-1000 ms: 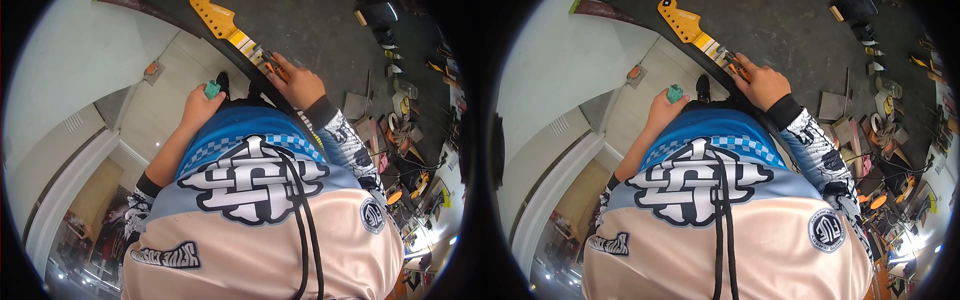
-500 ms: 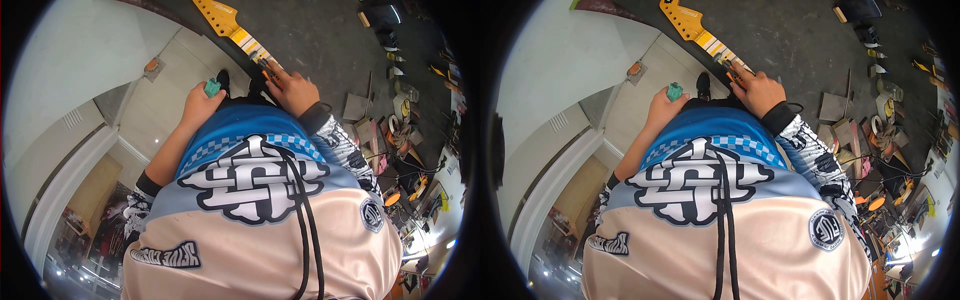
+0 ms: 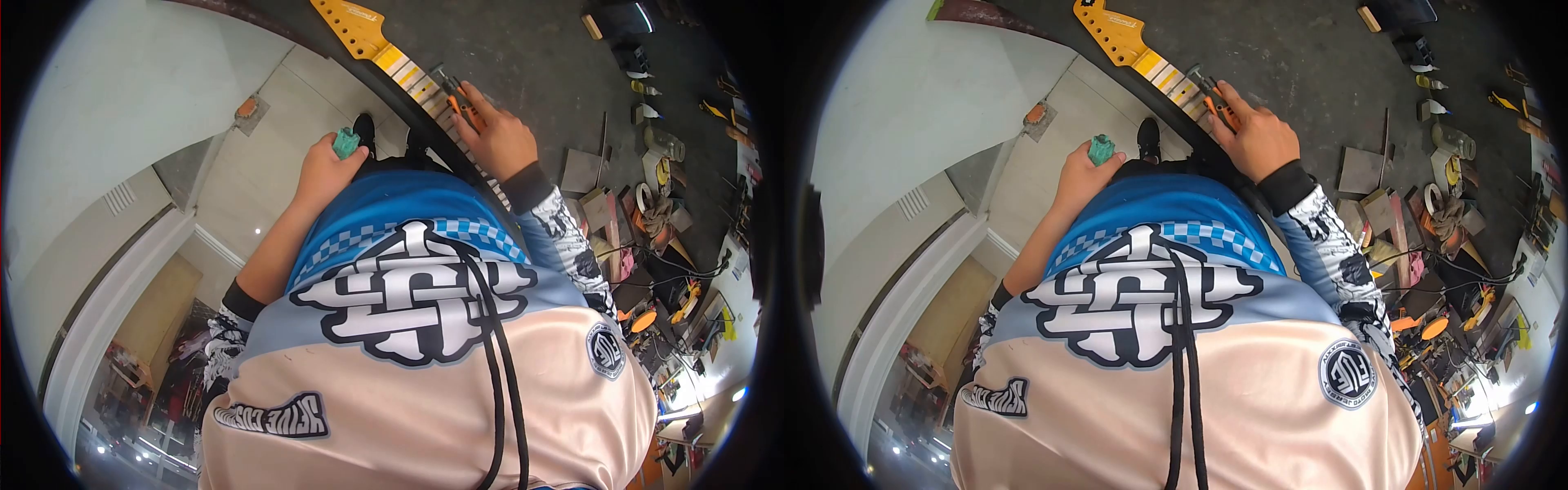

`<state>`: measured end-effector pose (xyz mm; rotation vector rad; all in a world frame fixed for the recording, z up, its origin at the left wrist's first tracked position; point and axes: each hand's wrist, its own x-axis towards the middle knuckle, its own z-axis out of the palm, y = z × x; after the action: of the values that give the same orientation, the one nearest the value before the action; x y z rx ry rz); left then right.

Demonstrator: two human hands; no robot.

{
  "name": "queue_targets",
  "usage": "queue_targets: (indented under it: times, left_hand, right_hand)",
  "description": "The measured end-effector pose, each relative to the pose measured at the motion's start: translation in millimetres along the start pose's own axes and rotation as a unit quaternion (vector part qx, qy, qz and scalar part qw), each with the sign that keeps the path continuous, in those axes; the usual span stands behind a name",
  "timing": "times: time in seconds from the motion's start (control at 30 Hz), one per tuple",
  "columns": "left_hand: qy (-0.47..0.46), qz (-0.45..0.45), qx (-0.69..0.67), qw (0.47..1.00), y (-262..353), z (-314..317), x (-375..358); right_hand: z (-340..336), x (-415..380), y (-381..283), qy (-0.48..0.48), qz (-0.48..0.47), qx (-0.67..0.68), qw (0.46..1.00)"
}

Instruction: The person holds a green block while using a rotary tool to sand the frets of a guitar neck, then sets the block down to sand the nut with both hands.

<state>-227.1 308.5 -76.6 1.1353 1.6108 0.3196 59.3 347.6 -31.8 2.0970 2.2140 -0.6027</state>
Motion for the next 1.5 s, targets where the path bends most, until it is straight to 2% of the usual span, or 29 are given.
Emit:
queue_targets:
  times: [0.1,0.27,0.77,0.87,1.0,1.1,1.2,1.4,1.5]
  left_hand:
    - [0.038,0.082,-0.013,0.996,-16,9,5]
    - [-0.019,0.075,-0.020,0.997,-6,1,7]
    - [-0.106,0.103,0.036,0.988,-9,-19,19]
    - [-0.104,0.111,0.031,0.988,-22,-17,20]
    - [-0.074,0.107,0.025,0.991,-35,-16,14]
    - [-0.060,0.090,0.033,0.994,-31,-17,2]
    - [-0.047,0.057,0.006,0.997,-29,-12,-8]
    - [-0.002,0.052,0.007,0.999,-36,11,-28]
    - [0.009,0.039,-0.002,0.999,-29,18,-38]
  right_hand:
    - [-15,-15,-14,-0.036,-0.026,0.043,0.998]
    - [-36,-30,-45,-0.103,-0.088,0.142,0.981]
    - [-21,-43,-88,-0.126,-0.065,0.129,0.981]
    - [-24,-50,-93,-0.131,-0.036,0.117,0.984]
    - [-11,-52,-65,-0.051,0.024,0.073,0.996]
    - [-1,-47,-22,0.002,0.017,-0.032,0.999]
    - [7,-36,12,0.026,-0.016,-0.064,0.997]
    - [15,-34,15,0.009,-0.089,-0.083,0.993]
    - [16,-34,12,-0.024,-0.087,-0.068,0.994]
